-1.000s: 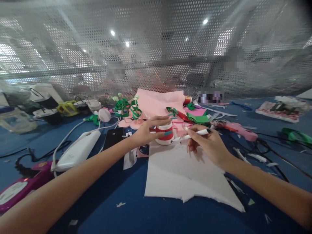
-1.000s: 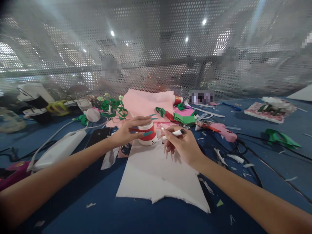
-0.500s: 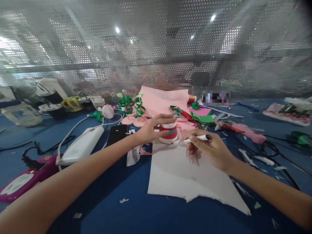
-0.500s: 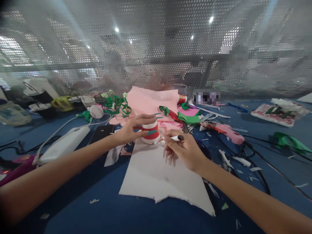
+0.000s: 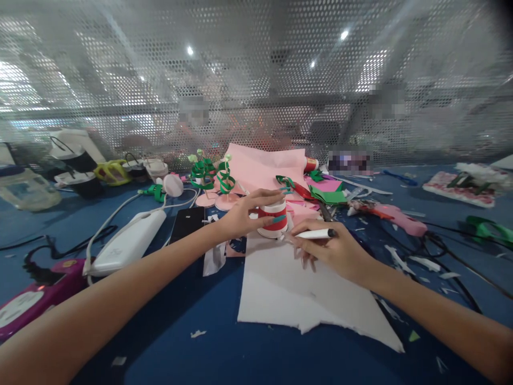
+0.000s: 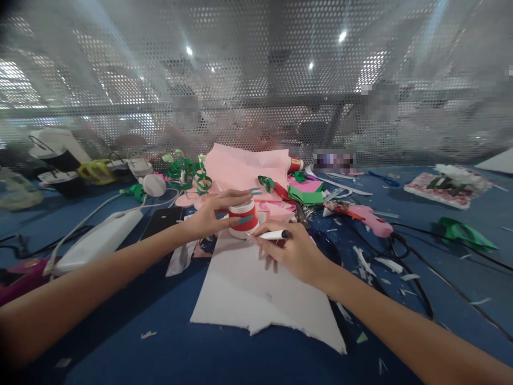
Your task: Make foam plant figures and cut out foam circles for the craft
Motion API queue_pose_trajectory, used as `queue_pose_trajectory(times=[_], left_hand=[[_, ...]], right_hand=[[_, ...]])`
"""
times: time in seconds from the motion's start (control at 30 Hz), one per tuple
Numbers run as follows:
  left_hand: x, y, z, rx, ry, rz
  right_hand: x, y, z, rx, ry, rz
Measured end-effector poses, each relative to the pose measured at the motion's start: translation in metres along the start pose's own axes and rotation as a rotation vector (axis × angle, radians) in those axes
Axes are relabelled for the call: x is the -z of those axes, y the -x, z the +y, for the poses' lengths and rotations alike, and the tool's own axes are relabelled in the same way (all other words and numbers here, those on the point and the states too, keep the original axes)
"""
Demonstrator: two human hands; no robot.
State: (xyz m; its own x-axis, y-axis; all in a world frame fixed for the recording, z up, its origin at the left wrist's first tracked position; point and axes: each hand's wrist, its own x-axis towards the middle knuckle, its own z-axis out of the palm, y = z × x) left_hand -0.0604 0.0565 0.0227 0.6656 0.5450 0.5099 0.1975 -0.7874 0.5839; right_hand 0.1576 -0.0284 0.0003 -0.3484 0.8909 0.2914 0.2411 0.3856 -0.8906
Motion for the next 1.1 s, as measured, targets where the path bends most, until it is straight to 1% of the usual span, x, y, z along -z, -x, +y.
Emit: queue_pose_trajectory(times=[0.17,0.43,0.6,0.7,0.9,1.1], left_hand=[[0.001,-0.002,0.000,-0.031,-0.079,0.006],[0.002,-0.001,-0.003,-0.042,-0.143,-0.016],[0.003,-0.001,-0.004,-0.060,-0.147,-0.024],[0.005,-0.001,-0.006,-0.095,-0.154,-0.041],[0.008,-0.001,-0.015,-0.249,-0.154,-0.080],[0.006,0.001,-0.018,-0.234,-0.100,-0.068]], right_hand=[[0.001,-0.004,0.002,-0.035,-0.040,-0.002],[0.006,-0.009,0.006,-0.061,-0.066,0.061],[0.010,-0.012,0.008,-0.128,-0.159,0.115],[0.011,-0.014,0.010,-0.183,-0.218,0.155],[0.009,-0.017,0.010,-0.247,-0.323,0.238],[0.008,-0.019,0.009,-0.316,-0.410,0.294]])
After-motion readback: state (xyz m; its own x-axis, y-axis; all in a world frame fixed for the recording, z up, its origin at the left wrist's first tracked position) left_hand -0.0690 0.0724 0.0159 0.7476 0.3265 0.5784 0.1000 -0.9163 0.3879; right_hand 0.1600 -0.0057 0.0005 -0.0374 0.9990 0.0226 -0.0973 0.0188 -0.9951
